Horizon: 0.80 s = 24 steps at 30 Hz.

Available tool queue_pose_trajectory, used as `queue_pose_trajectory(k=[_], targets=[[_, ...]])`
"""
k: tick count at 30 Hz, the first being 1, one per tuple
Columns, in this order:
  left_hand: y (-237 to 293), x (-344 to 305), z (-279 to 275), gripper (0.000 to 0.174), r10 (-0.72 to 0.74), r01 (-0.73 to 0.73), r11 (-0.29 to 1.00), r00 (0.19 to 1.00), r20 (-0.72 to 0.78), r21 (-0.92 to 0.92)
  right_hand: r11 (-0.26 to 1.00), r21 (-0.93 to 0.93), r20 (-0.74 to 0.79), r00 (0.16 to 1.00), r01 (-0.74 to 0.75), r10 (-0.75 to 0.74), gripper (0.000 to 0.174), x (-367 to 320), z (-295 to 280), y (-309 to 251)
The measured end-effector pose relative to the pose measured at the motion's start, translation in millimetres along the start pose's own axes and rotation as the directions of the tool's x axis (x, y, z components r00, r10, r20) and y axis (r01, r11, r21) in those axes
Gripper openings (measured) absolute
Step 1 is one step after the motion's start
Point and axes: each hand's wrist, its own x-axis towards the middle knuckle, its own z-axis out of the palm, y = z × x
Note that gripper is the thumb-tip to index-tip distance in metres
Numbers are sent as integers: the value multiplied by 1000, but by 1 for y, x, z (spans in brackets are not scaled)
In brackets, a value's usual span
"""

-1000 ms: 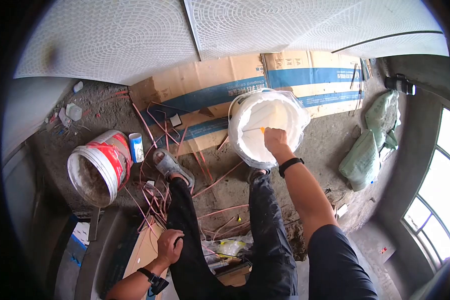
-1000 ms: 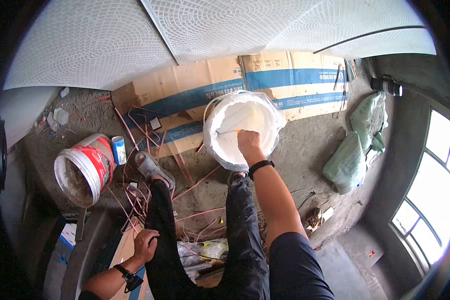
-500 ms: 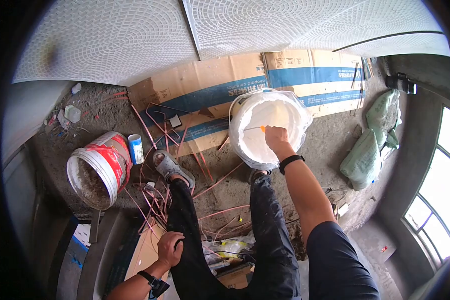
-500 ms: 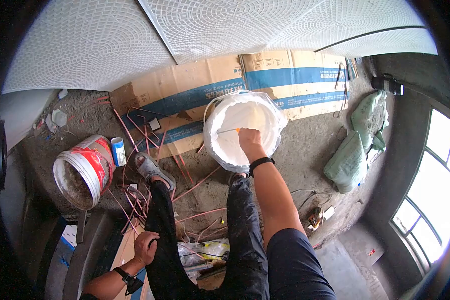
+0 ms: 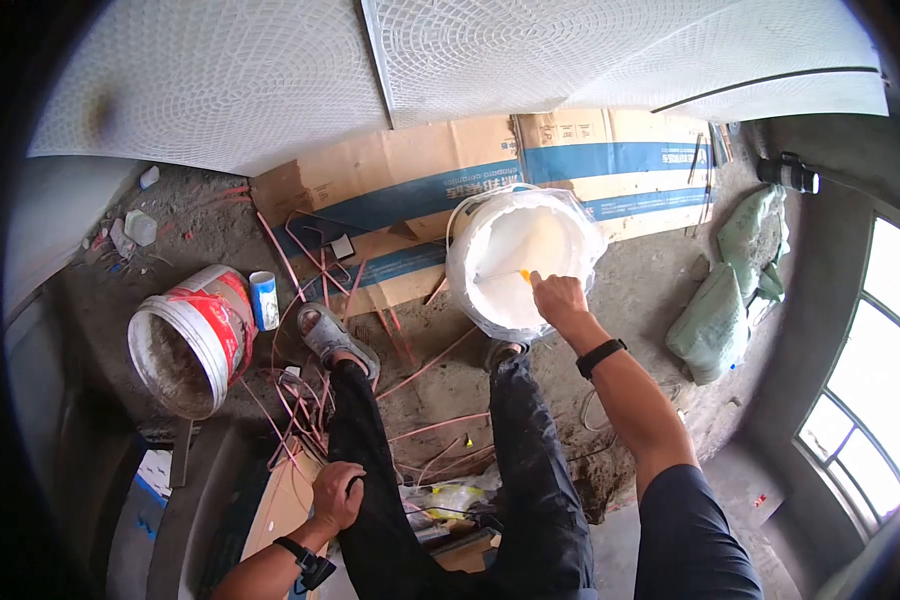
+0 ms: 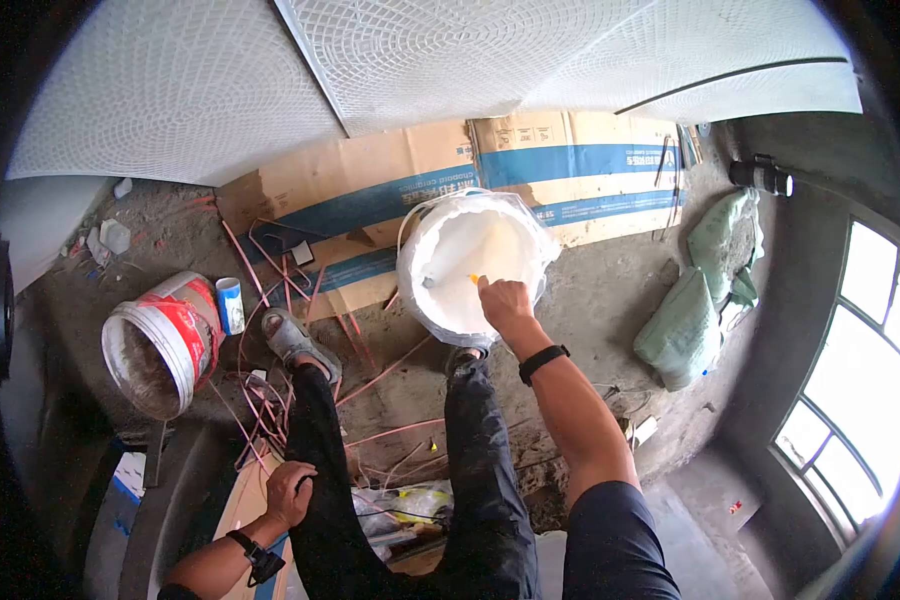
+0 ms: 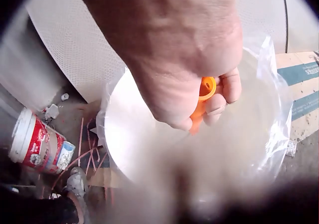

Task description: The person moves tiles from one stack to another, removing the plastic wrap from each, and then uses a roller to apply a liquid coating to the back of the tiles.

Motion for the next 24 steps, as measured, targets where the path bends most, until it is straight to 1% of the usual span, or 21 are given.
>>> queue_pose_trajectory(k=[1, 3, 4, 6, 7, 8, 10, 11, 12, 14, 15, 17, 21, 23, 24], targets=[[0, 0, 1, 17, 3, -3, 1000, 1000, -2, -4, 1000, -5, -1, 1000, -2, 2, 14, -1, 0, 4], [-2, 0, 2, 17, -6, 6, 1000, 1000, 7, 19, 998, -19, -55, 997, 57, -58, 17, 0, 0, 8], [-2, 0, 3, 17, -8, 8, 1000, 1000, 7, 21, 998, -18, -56, 997, 58, -59, 17, 4, 0, 9], [-6, -1, 2, 17, -17, 17, 1000, 1000, 20, 11, 997, -14, -63, 995, 76, -77, 17, 22, 2, 9], [-3, 1, 1, 17, -22, 22, 1000, 999, 23, 16, 997, -16, -93, 993, 72, -73, 18, 34, 12, 8], [-1, 2, -1, 17, -20, 20, 1000, 1000, 12, 15, 997, -8, -90, 993, 74, -74, 18, 45, 21, 8], [1, 2, -2, 17, -24, 24, 1000, 1000, 7, 18, 991, 26, -176, 976, 135, -128, 19, 60, 25, 3], [0, 3, -2, 18, -21, 20, 1000, 1000, 5, 16, 993, 31, -133, 985, 116, -111, 18, 64, 27, -1], [0, 4, -1, 18, -15, 15, 1000, 1000, 0, 13, 993, 33, -131, 985, 118, -112, 18, 68, 35, -2], [0, 4, 1, 18, -19, 19, 1000, 1000, 1, 13, 996, 64, -141, 989, 57, -48, 17, 74, 49, -2], [0, 4, 2, 18, -21, 21, 1000, 1000, 2, 14, 996, 66, -139, 989, 56, -47, 17, 73, 50, 0], [2, 5, 1, 18, -19, 19, 1000, 1000, 4, 12, 998, 68, -13, 1000, -3, 4, 18, 73, 48, 5], [3, 6, 2, 18, -7, 7, 1000, 1000, -8, 4, 996, 86, -9, 1000, 1, 0, 20, 64, 47, 7], [5, 5, 3, 18, -16, 16, 1000, 1000, 2, 15, 994, 100, 44, 998, -49, 45, 20, 52, 39, 1], [7, 6, 4, 18, -22, 22, 1000, 1000, 2, 21, 994, 93, 44, 998, -51, 47, 20, 45, 36, 1]])
